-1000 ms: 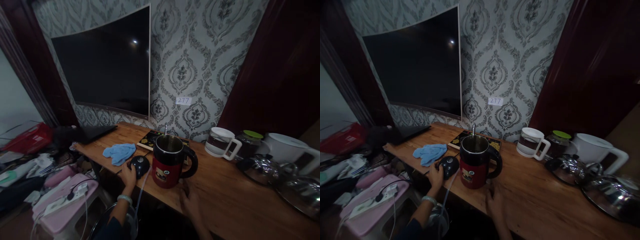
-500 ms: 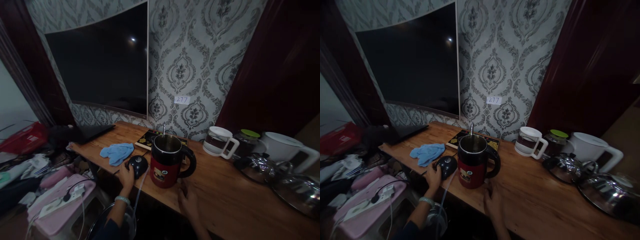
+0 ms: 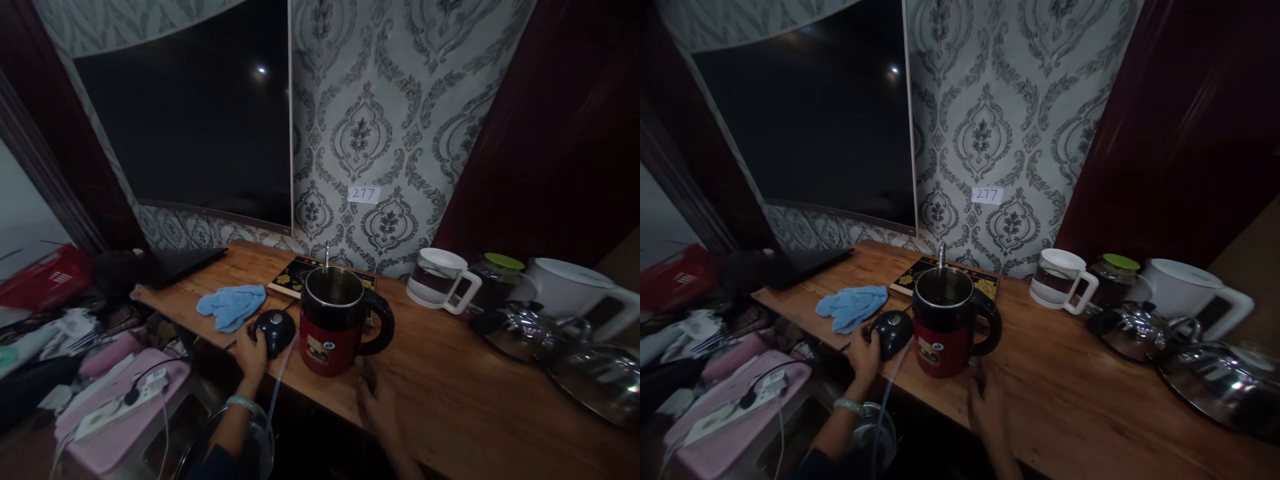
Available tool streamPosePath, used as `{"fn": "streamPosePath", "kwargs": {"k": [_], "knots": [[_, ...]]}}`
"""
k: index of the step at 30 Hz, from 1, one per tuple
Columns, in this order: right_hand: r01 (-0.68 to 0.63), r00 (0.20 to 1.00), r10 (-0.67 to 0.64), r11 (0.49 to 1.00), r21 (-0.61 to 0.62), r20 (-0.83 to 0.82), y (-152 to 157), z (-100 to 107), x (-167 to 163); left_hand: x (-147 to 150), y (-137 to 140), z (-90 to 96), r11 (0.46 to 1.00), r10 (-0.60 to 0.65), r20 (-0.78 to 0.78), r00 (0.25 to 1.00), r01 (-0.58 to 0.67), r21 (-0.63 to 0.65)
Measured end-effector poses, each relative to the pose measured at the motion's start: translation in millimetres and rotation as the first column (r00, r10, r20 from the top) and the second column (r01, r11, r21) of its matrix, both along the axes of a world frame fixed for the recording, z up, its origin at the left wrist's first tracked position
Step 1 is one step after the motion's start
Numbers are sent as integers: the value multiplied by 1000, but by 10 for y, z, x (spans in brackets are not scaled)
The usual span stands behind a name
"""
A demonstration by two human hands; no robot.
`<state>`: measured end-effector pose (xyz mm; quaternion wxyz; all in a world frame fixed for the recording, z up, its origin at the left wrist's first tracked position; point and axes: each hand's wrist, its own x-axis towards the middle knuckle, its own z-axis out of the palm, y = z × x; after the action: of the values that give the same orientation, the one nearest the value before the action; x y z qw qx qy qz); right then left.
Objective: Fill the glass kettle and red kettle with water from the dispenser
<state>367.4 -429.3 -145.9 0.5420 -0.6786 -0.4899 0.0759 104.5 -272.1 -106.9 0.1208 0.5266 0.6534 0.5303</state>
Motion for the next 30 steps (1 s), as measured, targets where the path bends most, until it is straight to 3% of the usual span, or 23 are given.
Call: {"fn": "streamPosePath", "kwargs": {"k": [20,30], "knots": [[-29,999,28,999,-21,-37,2,-33,34,-18,16,-32,1000,-16,9,1000,16,16],[-31,999,31,999,5,-40,-6,49,-11,-13,6,-12,999,-11,-7,1000,12,33]]}}
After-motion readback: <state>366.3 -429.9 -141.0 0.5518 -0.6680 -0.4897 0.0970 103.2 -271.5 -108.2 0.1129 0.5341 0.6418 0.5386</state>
